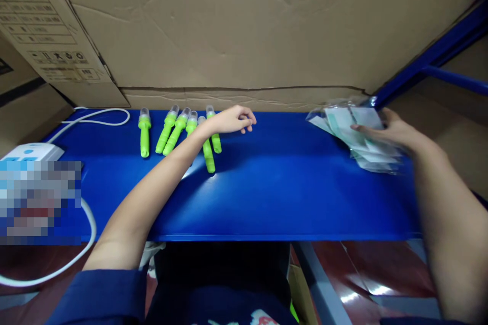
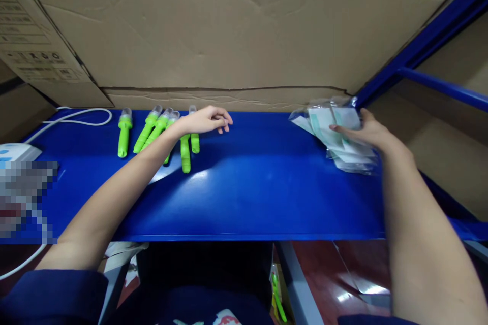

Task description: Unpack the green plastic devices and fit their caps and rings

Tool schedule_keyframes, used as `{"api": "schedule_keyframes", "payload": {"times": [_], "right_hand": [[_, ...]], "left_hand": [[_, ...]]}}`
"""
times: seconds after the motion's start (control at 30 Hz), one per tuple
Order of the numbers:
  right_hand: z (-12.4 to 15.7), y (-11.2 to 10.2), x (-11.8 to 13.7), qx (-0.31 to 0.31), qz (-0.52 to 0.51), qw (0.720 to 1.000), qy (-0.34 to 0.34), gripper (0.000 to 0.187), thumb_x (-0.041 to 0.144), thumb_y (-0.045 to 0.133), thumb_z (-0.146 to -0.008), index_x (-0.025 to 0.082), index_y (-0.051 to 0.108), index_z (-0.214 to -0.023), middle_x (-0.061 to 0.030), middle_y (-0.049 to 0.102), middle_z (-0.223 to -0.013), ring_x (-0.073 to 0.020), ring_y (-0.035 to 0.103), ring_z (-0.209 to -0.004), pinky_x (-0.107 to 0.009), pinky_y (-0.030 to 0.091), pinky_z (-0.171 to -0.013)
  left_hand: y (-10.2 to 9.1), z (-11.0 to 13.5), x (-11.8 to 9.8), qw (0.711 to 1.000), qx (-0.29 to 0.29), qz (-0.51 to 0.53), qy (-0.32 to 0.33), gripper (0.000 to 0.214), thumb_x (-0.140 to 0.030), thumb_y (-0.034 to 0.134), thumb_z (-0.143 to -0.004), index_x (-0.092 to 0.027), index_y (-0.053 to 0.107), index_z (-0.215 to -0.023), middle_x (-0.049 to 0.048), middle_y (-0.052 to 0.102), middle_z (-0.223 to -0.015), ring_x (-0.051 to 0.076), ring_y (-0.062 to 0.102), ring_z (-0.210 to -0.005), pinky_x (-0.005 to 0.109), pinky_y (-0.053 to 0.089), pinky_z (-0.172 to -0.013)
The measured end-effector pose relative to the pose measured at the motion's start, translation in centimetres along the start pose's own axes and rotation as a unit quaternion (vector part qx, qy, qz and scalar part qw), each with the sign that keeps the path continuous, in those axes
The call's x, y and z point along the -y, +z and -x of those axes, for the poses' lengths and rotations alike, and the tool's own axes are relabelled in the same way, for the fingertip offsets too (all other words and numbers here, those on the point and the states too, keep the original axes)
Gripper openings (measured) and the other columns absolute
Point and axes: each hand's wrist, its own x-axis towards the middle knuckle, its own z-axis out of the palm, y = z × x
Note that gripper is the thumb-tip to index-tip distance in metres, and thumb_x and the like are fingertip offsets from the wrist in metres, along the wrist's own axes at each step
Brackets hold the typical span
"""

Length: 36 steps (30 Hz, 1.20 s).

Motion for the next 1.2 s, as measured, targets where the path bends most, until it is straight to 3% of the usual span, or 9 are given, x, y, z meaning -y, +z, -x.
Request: {"api": "schedule_keyframes", "payload": {"times": [0.1,0.2,0.33,0.4,0.53,0.73,0.87,1.07,1.2], "right_hand": [[-0.4,-0.4,0.8,0.089,-0.058,0.994,0.011,0.097,0.045,0.07,-0.091,0.014,0.015,-0.165,-0.0206,0.05,-0.152,-0.0291,0.055,-0.135,-0.032,0.044,-0.104],[-0.1,-1.0,2.2,0.117,-0.052,0.991,0.021,0.097,0.042,0.071,-0.09,0.015,0.015,-0.165,-0.0201,0.046,-0.156,-0.0309,0.05,-0.14,-0.034,0.04,-0.112],[1.8,-2.4,4.6,0.087,-0.005,0.996,0.035,0.085,0.042,0.067,-0.093,0.007,0.028,-0.161,-0.0263,0.038,-0.158,-0.0367,0.038,-0.148,-0.041,0.032,-0.118],[3.1,-3.1,6.1,0.011,-0.02,1.0,0.015,0.084,0.047,0.066,-0.092,0.009,0.032,-0.16,-0.0305,0.035,-0.158,-0.041,0.034,-0.149,-0.049,0.031,-0.117],[6.4,-3.1,11.3,-0.064,-0.145,0.978,-0.136,0.064,0.039,0.049,-0.101,-0.003,0.045,-0.15,-0.0326,0.048,-0.148,-0.0334,0.049,-0.139,-0.04,0.04,-0.111],[13.3,1.3,22.8,0.051,-0.207,0.853,-0.476,0.04,0.036,0.046,-0.101,0.018,0.062,-0.133,-0.0139,0.066,-0.133,-0.0299,0.061,-0.125,-0.047,0.045,-0.109],[16.9,3.5,28.0,0.122,-0.125,0.837,-0.519,0.042,0.036,0.037,-0.103,0.022,0.063,-0.133,-0.0143,0.066,-0.122,-0.0305,0.065,-0.111,-0.043,0.05,-0.094],[17.6,4.8,28.7,0.132,-0.033,0.851,-0.507,0.042,0.042,0.043,-0.1,0.024,0.057,-0.135,-0.0164,0.06,-0.121,-0.0302,0.067,-0.091,-0.04,0.05,-0.077],[15.6,5.5,26.6,0.113,-0.108,0.84,-0.519,0.034,0.024,0.045,-0.096,0.021,0.057,-0.128,-0.0147,0.063,-0.112,-0.0264,0.064,-0.089,-0.037,0.049,-0.08]], "left_hand": [[0.0,-0.1,0.3,1.0,0.003,-0.003,0.003,0.019,-0.01,0.047,-0.094,-0.007,0.064,-0.103,0.0094,0.075,-0.092,0.007,0.065,-0.069,0.022,0.053,-0.074],[-0.1,-0.1,0.3,1.0,0.004,-0.002,0.005,0.019,-0.011,0.048,-0.094,-0.008,0.064,-0.102,0.0085,0.075,-0.09,0.007,0.065,-0.07,0.02,0.053,-0.073],[-0.8,0.4,-0.7,1.0,-0.008,-0.008,-0.001,0.018,-0.014,0.049,-0.095,-0.007,0.065,-0.102,0.009,0.074,-0.09,0.008,0.064,-0.07,0.022,0.053,-0.074],[-1.7,0.8,-1.3,0.999,-0.028,-0.014,-0.004,0.019,-0.015,0.05,-0.094,-0.007,0.065,-0.102,0.0099,0.074,-0.091,0.009,0.064,-0.071,0.025,0.053,-0.076],[-4.2,1.5,-0.6,0.992,-0.104,-0.062,-0.018,0.02,-0.013,0.051,-0.09,-0.008,0.067,-0.101,0.0101,0.075,-0.095,0.013,0.067,-0.081,0.028,0.053,-0.084],[-6.1,2.7,4.2,0.955,-0.217,-0.166,-0.118,0.021,-0.014,0.055,-0.086,-0.012,0.069,-0.101,0.0101,0.076,-0.105,0.016,0.069,-0.094,0.028,0.052,-0.091],[-5.9,4.4,6.1,0.937,-0.229,-0.221,-0.142,0.025,-0.016,0.054,-0.086,-0.016,0.07,-0.107,0.0088,0.076,-0.114,0.02,0.069,-0.107,0.032,0.051,-0.1],[-5.3,5.2,6.9,0.936,-0.226,-0.245,-0.112,0.029,-0.017,0.053,-0.088,-0.018,0.07,-0.112,0.0081,0.072,-0.127,0.022,0.064,-0.122,0.038,0.046,-0.11],[-4.4,5.0,6.5,0.946,-0.208,-0.238,-0.07,0.035,-0.023,0.053,-0.091,-0.016,0.064,-0.125,0.0103,0.067,-0.135,0.023,0.06,-0.128,0.038,0.044,-0.113]]}}
